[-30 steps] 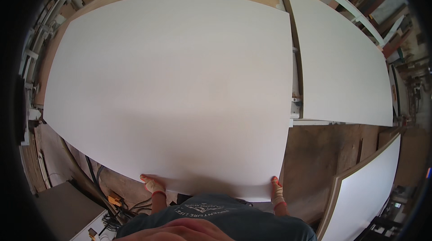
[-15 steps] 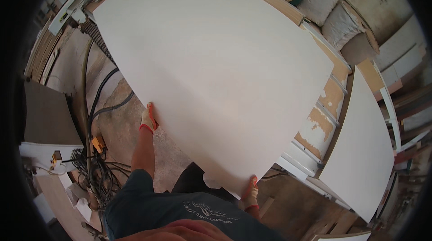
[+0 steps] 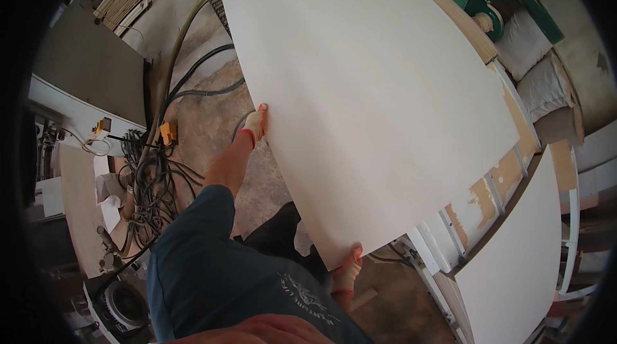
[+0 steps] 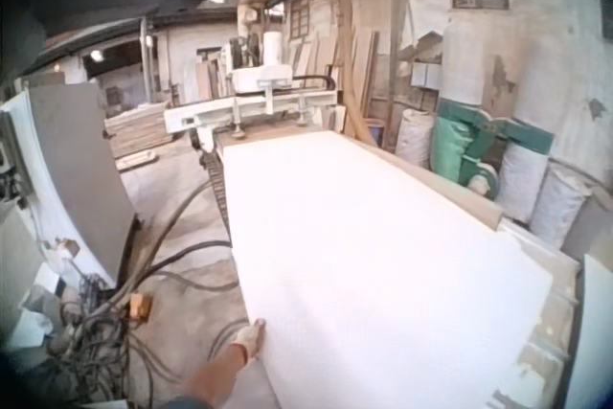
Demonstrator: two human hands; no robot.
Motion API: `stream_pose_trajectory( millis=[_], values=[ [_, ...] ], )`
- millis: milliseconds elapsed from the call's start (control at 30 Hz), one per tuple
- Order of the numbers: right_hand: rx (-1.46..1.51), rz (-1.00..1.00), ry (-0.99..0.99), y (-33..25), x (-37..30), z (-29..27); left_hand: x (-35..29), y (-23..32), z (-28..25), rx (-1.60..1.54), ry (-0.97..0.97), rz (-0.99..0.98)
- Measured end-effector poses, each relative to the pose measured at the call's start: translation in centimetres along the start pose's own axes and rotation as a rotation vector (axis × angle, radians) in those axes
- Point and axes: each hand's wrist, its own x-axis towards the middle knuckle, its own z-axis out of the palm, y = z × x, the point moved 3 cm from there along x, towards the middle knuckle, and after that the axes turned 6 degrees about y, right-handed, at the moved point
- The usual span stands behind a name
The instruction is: The person repeatedly picks up large white panels and stacks them on a rack in a workshop. They handle the panels with both hands, aligning them carefully on the rack and occasionally walking to retrieve more panels from nearby piles.
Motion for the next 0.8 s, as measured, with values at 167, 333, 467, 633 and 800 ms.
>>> stream_pose_trajectory(
  millis=[167,333,467,633,800],
  values=[
    [-0.276,0.088,0.239,1.4,1.8,-13.8,-7.8,-9.6,-4.7,0.098,0.036,-0.097],
    [-0.081,0.017,0.134,1.8,2.1,-24.1,-13.5,-16.3,-9.1,-0.174,-0.203,-0.32],
    [-0.018,0.025,0.189,1.4,2.3,-27.4,-8.6,-12.3,-10.1,0.057,0.091,0.05],
    [0.021,-0.117,0.391,1.5,1.7,-28.3,-4.3,-10.3,-6.8,-0.002,0.39,0.194],
    [0.062,-0.143,0.195,1.0,2.0,-24.5,-2.3,-5.1,-5.0,0.087,0.335,0.152]
  ],
)
